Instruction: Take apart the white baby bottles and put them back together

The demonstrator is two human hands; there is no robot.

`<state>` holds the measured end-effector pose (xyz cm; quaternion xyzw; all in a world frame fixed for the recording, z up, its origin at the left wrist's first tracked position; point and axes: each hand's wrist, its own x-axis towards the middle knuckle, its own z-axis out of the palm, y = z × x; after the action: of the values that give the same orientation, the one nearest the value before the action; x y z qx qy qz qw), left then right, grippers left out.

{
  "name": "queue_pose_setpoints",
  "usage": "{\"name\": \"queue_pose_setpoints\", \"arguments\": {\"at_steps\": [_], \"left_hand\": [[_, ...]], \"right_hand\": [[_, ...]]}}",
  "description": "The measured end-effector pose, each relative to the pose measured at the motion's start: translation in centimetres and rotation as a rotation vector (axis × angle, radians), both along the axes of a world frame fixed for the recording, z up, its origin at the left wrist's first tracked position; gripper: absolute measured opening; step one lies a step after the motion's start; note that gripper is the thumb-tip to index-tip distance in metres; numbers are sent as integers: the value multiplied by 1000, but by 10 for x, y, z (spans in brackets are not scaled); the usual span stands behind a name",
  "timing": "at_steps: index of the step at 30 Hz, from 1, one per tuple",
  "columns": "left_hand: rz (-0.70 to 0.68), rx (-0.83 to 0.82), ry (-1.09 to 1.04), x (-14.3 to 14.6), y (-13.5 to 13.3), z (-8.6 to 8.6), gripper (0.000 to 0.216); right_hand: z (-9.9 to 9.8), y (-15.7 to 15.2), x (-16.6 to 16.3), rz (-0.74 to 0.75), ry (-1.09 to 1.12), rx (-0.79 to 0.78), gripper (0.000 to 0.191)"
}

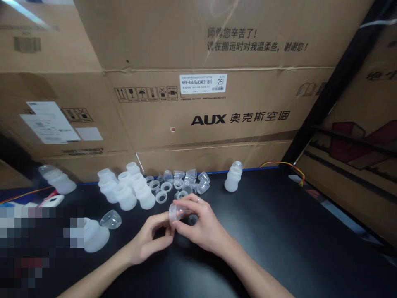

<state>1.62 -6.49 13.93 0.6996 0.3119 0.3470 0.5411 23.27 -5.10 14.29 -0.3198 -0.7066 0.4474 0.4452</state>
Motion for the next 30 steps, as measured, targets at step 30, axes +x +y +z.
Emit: {"name": "queue_pose_setpoints", "arguments": {"at_steps": [30], "left_hand": [[326,784,652,12,-13,-3,17]], "right_hand": [[-6,-8,-16,-211,103,-215,45]]}}
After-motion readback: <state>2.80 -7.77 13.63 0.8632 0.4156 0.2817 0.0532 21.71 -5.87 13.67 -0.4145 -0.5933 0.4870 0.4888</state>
